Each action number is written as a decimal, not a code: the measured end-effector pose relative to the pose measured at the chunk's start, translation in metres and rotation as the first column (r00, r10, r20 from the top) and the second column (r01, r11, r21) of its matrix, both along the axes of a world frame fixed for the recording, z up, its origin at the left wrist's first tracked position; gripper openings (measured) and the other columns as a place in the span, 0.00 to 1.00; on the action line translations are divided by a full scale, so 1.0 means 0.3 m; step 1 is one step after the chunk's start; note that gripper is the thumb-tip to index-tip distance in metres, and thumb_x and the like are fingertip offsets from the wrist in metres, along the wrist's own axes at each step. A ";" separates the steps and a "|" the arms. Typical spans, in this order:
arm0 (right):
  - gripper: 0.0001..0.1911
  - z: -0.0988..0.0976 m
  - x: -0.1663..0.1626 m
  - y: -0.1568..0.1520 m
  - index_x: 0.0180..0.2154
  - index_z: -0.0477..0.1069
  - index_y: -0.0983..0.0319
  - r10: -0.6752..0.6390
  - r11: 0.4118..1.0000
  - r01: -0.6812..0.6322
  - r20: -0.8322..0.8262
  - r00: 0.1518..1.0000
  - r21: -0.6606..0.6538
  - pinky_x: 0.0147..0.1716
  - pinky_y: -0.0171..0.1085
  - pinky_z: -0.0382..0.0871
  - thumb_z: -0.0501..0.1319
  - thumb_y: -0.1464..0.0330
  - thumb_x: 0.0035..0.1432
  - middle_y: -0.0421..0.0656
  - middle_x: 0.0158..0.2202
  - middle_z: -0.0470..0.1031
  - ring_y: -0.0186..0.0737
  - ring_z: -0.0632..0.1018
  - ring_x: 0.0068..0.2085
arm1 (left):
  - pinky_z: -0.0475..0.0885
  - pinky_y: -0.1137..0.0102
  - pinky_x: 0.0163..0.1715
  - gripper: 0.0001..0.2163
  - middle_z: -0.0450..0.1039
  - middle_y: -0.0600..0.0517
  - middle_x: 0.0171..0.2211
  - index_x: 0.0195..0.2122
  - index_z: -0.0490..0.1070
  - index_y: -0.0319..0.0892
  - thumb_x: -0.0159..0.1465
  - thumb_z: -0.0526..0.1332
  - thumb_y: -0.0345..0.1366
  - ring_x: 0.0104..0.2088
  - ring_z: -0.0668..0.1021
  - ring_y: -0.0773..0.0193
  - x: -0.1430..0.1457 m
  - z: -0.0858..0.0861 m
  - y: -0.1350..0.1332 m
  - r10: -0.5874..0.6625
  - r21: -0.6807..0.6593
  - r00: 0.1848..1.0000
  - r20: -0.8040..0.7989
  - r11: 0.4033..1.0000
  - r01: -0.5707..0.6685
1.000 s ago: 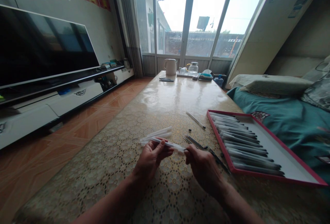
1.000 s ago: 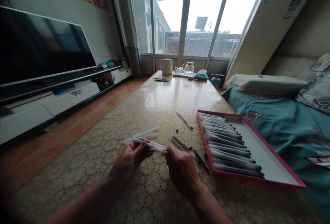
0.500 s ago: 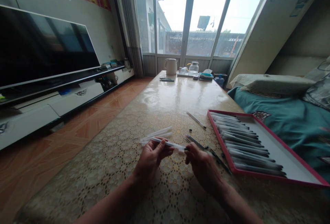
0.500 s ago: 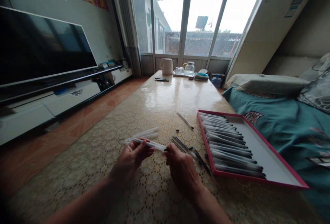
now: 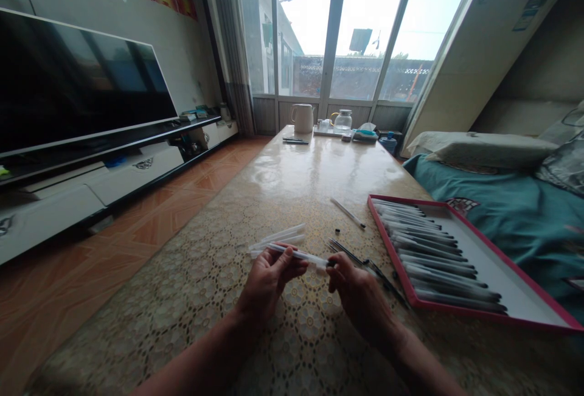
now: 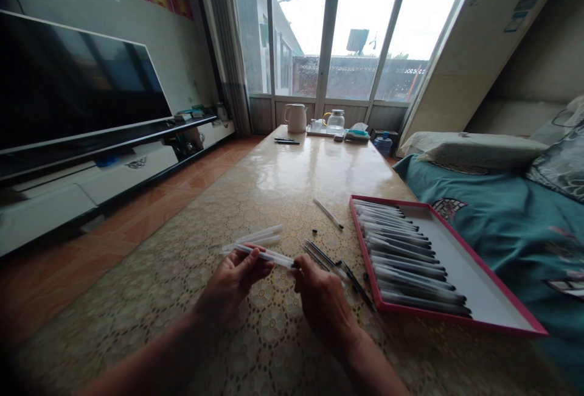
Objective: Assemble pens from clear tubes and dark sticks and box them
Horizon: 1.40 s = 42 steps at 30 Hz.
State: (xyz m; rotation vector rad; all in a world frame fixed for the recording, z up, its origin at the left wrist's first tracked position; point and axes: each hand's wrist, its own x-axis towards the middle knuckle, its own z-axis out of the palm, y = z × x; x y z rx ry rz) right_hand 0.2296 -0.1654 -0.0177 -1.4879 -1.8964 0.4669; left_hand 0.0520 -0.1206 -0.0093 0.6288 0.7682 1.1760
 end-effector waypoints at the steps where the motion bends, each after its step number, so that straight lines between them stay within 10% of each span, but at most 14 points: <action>1: 0.13 0.001 0.000 -0.001 0.35 0.63 0.59 -0.001 1.000 0.001 0.012 1.000 0.008 0.25 0.31 0.58 0.45 0.61 0.66 0.39 0.24 0.72 0.34 0.71 0.23 | 0.77 0.71 0.30 0.14 0.78 0.50 0.25 0.29 0.71 0.36 0.46 0.73 0.35 0.25 0.80 0.64 0.000 0.001 0.000 -0.002 0.005 1.000 -0.002 1.000 0.002; 9: 0.25 0.003 -0.012 -0.001 0.25 0.57 0.59 -0.046 0.866 -0.271 -0.605 0.795 -0.421 0.14 0.29 0.52 0.43 0.48 0.62 0.37 0.13 0.69 0.31 0.63 0.11 | 0.76 0.69 0.30 0.14 0.78 0.48 0.26 0.30 0.71 0.36 0.47 0.72 0.36 0.25 0.80 0.61 0.004 0.017 -0.019 -0.042 0.075 0.998 -0.054 0.996 0.046; 18: 0.12 0.003 -0.004 -0.005 0.38 0.62 0.59 -0.023 0.999 0.020 -0.057 0.998 -0.048 0.25 0.32 0.59 0.47 0.59 0.65 0.38 0.23 0.73 0.35 0.72 0.24 | 0.77 0.71 0.30 0.14 0.78 0.50 0.25 0.29 0.72 0.37 0.45 0.74 0.35 0.25 0.80 0.63 -0.001 0.000 0.002 0.005 0.006 1.000 -0.009 1.000 -0.005; 25: 0.23 -0.012 -0.007 -0.007 0.26 0.58 0.58 -0.005 0.966 -0.082 -0.333 0.943 -0.244 0.16 0.30 0.55 0.40 0.54 0.67 0.37 0.17 0.70 0.32 0.66 0.15 | 0.76 0.69 0.29 0.14 0.78 0.49 0.25 0.29 0.72 0.36 0.46 0.73 0.37 0.25 0.80 0.62 0.003 0.009 -0.008 -0.032 0.038 0.999 -0.040 0.999 0.034; 34: 0.14 0.003 0.006 -0.005 0.32 0.62 0.59 -0.009 1.000 0.009 0.025 1.000 0.012 0.25 0.31 0.57 0.45 0.61 0.67 0.39 0.24 0.72 0.34 0.72 0.24 | 0.77 0.71 0.30 0.15 0.78 0.50 0.25 0.30 0.70 0.36 0.46 0.73 0.36 0.25 0.80 0.63 0.003 -0.006 -0.001 -0.012 0.013 1.000 -0.007 1.000 0.012; 42: 0.24 -0.004 -0.022 -0.001 0.25 0.56 0.58 -0.082 0.885 -0.192 -0.546 0.834 -0.425 0.12 0.30 0.52 0.41 0.48 0.62 0.37 0.12 0.67 0.32 0.62 0.10 | 0.77 0.70 0.30 0.17 0.79 0.48 0.27 0.31 0.70 0.36 0.46 0.73 0.37 0.25 0.81 0.62 0.002 0.003 -0.015 -0.042 0.068 0.998 -0.051 0.997 0.045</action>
